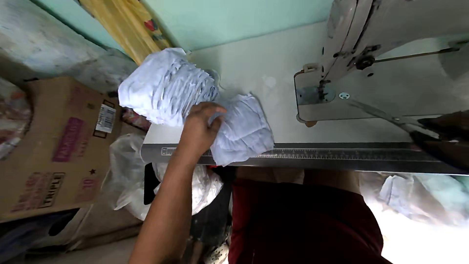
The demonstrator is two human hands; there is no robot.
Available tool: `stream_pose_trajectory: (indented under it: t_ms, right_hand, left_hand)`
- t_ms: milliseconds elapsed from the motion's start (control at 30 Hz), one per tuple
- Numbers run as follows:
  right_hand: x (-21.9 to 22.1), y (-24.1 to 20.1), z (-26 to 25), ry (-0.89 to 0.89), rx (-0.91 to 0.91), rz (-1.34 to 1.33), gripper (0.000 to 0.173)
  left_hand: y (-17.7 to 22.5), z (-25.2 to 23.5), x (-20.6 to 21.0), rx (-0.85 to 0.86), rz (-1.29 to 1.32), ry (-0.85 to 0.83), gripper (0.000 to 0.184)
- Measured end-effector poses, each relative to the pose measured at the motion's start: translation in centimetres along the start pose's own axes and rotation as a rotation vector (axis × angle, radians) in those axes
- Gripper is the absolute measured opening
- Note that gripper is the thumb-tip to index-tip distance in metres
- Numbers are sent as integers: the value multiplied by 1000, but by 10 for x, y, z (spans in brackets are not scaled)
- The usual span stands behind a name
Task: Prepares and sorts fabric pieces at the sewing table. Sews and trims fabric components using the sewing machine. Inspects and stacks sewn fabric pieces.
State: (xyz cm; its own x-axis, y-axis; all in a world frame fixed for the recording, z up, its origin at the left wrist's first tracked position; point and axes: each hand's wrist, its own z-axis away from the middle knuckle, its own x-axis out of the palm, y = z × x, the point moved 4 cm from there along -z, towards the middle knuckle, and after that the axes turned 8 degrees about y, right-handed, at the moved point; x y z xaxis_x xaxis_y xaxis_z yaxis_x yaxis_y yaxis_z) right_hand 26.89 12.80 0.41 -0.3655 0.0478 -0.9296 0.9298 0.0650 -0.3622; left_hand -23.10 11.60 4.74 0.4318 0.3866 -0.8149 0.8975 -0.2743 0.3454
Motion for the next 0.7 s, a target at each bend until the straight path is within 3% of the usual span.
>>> stream_pose_trajectory:
  t_ms: [100,200,233,300,367,467,700]
  right_hand:
    - [9,-22,7,55,-175,-14,43]
    - [19,-49,10,115,-333,-16,51]
    - [21,-59,9,111,-356,-3,52]
    - [23,-71,8,85,-374,10,52]
    - [26,-79,6,98,-421,7,50]
    - [30,-92,0,74,-453,17,48]
    - [43,-134,-24,-96,-379,116,57]
  left_hand:
    - [30,-37,34,101,65,-91,21]
    - [44,-65,83,37,23,-370,49]
    - [43,-71,98,37,1,-458,48]
    - [42,-82,113,105,7,-574,26]
    - [45,-89,109,133,36,-665,21]
    - [47,-94,96,19,194,-709,17]
    - [42,-97,90,-124,405,-623,16]
